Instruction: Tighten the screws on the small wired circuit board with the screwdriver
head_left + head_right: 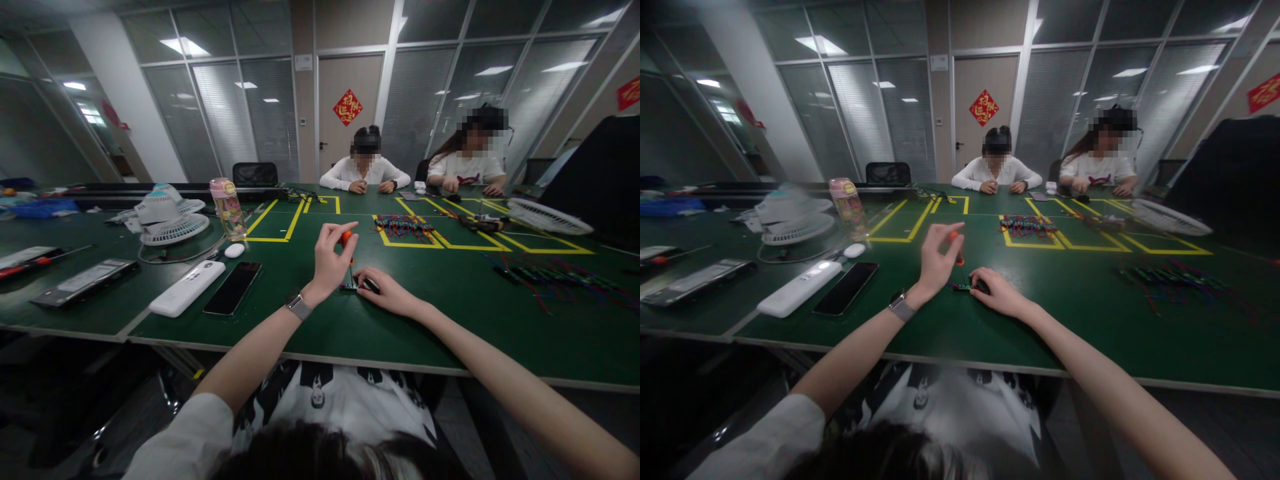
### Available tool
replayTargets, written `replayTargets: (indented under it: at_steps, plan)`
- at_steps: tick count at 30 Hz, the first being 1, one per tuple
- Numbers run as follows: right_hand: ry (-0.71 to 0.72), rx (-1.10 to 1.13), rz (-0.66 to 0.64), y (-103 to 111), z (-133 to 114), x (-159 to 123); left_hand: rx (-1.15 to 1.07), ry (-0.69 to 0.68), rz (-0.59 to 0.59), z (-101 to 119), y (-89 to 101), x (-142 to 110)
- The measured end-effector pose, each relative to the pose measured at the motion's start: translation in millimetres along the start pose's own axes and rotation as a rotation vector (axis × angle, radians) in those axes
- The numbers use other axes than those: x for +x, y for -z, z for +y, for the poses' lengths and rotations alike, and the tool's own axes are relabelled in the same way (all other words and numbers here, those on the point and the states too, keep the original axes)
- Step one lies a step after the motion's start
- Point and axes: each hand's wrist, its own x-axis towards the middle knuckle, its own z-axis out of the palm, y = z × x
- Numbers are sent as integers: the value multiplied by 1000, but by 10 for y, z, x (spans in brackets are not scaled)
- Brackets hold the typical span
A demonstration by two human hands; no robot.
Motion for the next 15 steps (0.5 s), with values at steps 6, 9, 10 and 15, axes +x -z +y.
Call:
replayTargets:
  at_steps: [6, 9, 10, 15]
  plan:
    - [-7, 8, -2, 0, 0, -1, -70, 18, -71, -16, 7, -13]
    - [-2, 13, -3, 0, 11, -3, -119, 47, -89, -30, -4, -11]
    - [-1, 13, -2, -1, 14, -4, -117, 48, -85, -29, -8, -9]
    - [-2, 8, -7, -3, 9, -3, -15, 5, -45, 6, -1, -5]
